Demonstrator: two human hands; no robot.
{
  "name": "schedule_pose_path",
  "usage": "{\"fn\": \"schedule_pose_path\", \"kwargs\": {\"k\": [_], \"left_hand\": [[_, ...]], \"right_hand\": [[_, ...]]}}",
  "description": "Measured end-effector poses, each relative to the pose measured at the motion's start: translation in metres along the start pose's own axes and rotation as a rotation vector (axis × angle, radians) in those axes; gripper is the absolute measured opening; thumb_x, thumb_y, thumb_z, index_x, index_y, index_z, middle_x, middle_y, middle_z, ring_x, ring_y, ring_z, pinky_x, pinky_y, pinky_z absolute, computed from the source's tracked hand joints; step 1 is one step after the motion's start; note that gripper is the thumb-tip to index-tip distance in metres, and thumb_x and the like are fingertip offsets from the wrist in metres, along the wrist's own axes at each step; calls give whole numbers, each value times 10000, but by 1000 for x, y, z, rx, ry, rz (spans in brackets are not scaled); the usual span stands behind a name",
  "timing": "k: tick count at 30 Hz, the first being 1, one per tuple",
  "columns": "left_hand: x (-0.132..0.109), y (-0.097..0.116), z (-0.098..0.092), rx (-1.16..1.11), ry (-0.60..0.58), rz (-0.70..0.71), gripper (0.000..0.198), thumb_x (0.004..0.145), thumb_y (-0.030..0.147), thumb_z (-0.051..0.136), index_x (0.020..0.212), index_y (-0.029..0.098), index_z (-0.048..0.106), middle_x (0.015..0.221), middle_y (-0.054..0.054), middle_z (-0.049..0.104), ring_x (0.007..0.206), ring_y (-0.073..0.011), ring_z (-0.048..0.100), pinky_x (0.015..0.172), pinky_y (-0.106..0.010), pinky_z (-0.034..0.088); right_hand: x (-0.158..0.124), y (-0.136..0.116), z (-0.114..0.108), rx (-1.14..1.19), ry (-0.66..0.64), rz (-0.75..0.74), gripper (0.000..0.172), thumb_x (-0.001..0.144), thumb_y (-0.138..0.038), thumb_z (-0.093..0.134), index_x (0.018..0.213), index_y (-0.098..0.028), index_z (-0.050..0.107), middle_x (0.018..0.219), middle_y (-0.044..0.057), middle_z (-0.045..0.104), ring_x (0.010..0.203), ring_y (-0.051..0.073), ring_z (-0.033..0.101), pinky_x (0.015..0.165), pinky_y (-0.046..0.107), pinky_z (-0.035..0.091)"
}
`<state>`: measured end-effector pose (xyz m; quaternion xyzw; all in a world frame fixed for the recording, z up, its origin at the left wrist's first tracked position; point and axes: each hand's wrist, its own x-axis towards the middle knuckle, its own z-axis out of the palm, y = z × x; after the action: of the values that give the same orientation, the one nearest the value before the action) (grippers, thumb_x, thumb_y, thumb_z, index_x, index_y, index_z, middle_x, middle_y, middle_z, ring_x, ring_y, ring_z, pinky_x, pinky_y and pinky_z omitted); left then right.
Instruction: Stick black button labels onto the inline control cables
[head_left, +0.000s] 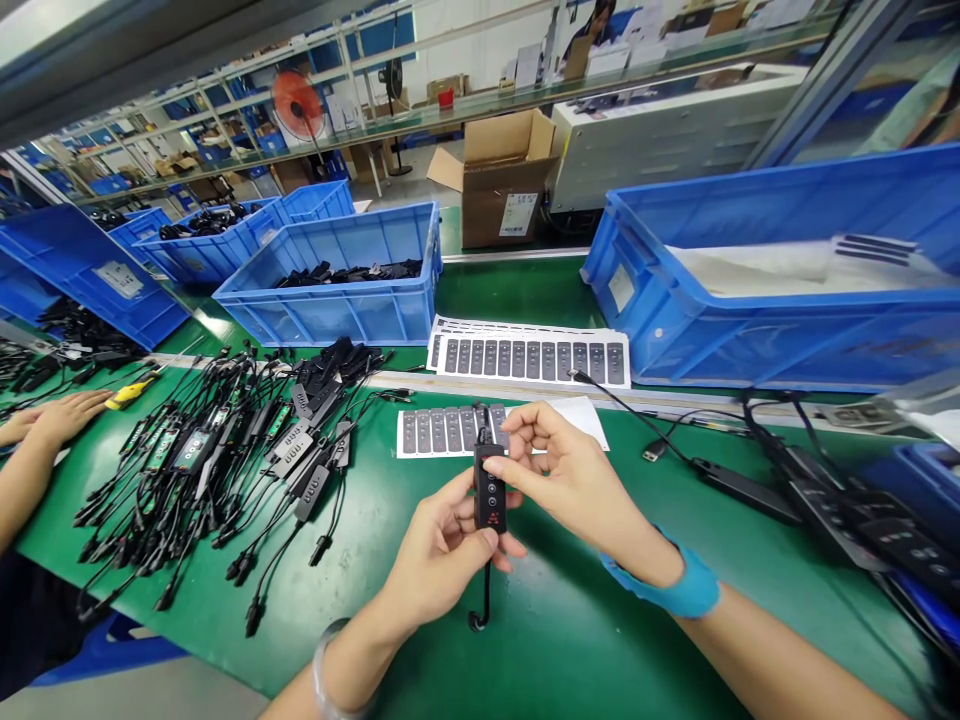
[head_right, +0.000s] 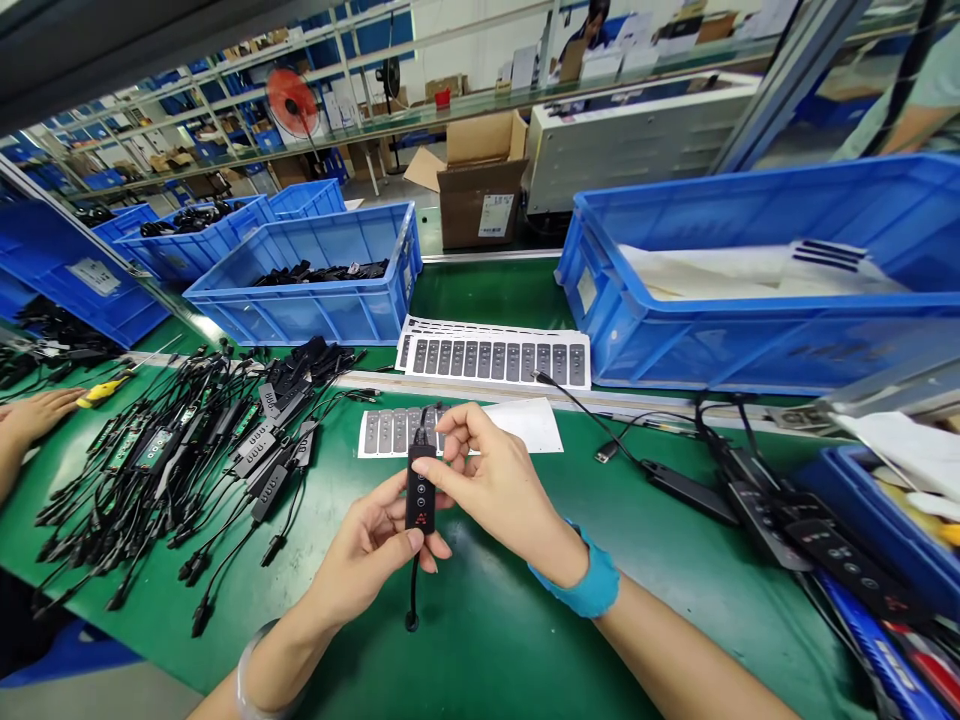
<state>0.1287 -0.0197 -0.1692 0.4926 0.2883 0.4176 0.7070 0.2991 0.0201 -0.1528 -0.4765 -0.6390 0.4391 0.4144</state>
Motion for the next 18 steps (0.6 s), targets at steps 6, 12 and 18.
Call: {"fn": "schedule_pose_path", "kwargs": {"k": [6,12,18], "left_hand": [[1,-3,-1,-53,-21,-50,456,786,321,761,1141,93,591,762,-45,587,660,-120,604,557,-180,483],[3,-8,1,35,39,-79,469,857,517,644,950,57,631,678,-79,613,460,-62,478,459,-173,401],[3,-11,1,28,111,-70,479,898,529,580,993,62,628,683,-61,585,483,-72,494,428,-162,376]], "right_hand": [[-3,-9,5,-41,-244,19,655,736,-290,751,1291,-207,414,1011,51,544,801,145,549,651,236,507],[-4,-5,10,22,-163,17,361,949,-505,478,982,-151,541,723,12,524,545,100,472,488,220,401],[-5,-9,7,-42,-203,-64,444,969,-397,403,1298,-115,500,830,59,596,697,156,570,620,268,471]]}}
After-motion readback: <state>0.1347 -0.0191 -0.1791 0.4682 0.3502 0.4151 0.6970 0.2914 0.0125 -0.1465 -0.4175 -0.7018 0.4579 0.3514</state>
